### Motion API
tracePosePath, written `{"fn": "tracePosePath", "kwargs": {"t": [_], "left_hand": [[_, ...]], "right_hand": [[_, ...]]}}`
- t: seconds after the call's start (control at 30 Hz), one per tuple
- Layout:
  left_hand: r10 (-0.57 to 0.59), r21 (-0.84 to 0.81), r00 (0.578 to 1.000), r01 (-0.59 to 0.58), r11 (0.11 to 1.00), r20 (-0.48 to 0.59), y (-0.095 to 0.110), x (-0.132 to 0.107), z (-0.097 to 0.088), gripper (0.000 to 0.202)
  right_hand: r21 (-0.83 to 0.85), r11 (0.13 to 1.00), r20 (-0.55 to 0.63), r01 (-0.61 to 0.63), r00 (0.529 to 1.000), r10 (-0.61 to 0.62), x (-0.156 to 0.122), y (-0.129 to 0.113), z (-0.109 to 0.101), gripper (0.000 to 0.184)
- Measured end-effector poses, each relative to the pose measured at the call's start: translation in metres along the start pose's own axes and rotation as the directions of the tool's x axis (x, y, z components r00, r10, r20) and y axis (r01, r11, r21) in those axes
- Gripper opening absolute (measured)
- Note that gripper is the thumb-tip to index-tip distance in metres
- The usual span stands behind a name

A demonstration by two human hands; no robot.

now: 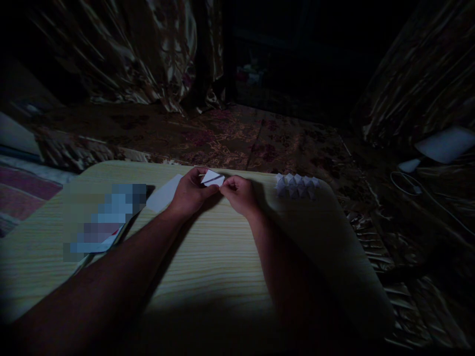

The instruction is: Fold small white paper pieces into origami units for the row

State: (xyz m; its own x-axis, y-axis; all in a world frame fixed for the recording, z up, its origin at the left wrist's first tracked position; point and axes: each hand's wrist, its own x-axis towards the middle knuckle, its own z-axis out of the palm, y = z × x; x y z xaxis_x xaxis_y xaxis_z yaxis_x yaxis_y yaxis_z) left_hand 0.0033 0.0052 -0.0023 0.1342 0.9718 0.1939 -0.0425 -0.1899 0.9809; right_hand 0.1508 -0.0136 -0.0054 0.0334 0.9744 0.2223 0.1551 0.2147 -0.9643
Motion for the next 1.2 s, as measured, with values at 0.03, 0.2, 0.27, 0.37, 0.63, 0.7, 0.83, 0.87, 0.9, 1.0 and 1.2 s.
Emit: {"fn": "tracePosePath", "kwargs": {"t": [0.03, 0.2, 0.27, 0.37, 0.63, 0.7, 0.83, 0.87, 0.9, 1.0, 1.2], "left_hand": [[0.000, 0.008, 1.000, 0.000, 1.000, 0.011, -0.0004, -0.0003, 0.0001, 0.046], [0.003, 0.018, 0.999, -0.004, 1.000, 0.045, -0.0012, -0.0017, 0.0011, 0.047], [0.006, 0.011, 0.999, -0.006, 1.000, 0.044, -0.0004, -0.0019, 0.0016, 0.046], [0.005, 0.020, 0.999, -0.006, 1.000, 0.050, 0.0017, -0.0023, 0.0021, 0.046], [-0.008, 0.001, 0.999, 0.008, 1.000, 0.054, 0.0013, -0.0024, 0.0015, 0.046], [0.007, -0.042, 0.999, -0.005, 0.999, 0.035, 0.0004, -0.0017, 0.0013, 0.045], [0.019, -0.072, 0.999, -0.016, 0.997, 0.043, 0.0001, -0.0011, 0.0005, 0.039], [0.021, -0.068, 0.998, -0.017, 0.998, 0.051, 0.0001, -0.0011, 0.0003, 0.037], [0.020, -0.061, 0.998, -0.017, 0.998, 0.057, 0.0001, -0.0012, 0.0002, 0.035], [0.005, -0.038, 0.999, -0.003, 0.999, 0.047, 0.0000, -0.0014, 0.0003, 0.035], [-0.003, -0.054, 0.999, 0.005, 0.999, 0.048, 0.0007, -0.0020, 0.0009, 0.035]], "right_hand": [[-0.002, 1.000, -0.004, -0.003, 1.000, 0.003, -0.0001, -0.0001, -0.0006, 0.011], [-0.039, 0.999, -0.017, -0.007, 1.000, 0.007, 0.0003, 0.0014, -0.0011, 0.014], [-0.049, 0.999, -0.026, -0.013, 1.000, 0.012, 0.0008, 0.0022, -0.0008, 0.013], [-0.027, 0.999, -0.058, -0.030, 0.998, 0.028, 0.0017, 0.0033, -0.0012, 0.012], [-0.018, 0.999, -0.067, -0.039, 0.997, 0.037, 0.0027, 0.0036, -0.0025, 0.016], [-0.030, 0.999, -0.051, -0.042, 0.998, 0.041, 0.0020, 0.0013, -0.0020, 0.016], [0.003, 0.998, -0.019, -0.055, 0.998, 0.055, 0.0007, -0.0026, -0.0014, 0.012], [0.014, 0.998, -0.019, -0.055, 0.998, 0.055, 0.0006, -0.0028, -0.0013, 0.012], [0.019, 0.998, -0.021, -0.053, 0.998, 0.053, 0.0007, -0.0028, -0.0013, 0.012], [0.014, 0.999, -0.025, -0.049, 0.998, 0.050, 0.0014, -0.0015, -0.0014, 0.011], [0.024, 0.998, 0.003, -0.058, 0.998, 0.058, 0.0020, -0.0024, -0.0019, 0.011]]}}
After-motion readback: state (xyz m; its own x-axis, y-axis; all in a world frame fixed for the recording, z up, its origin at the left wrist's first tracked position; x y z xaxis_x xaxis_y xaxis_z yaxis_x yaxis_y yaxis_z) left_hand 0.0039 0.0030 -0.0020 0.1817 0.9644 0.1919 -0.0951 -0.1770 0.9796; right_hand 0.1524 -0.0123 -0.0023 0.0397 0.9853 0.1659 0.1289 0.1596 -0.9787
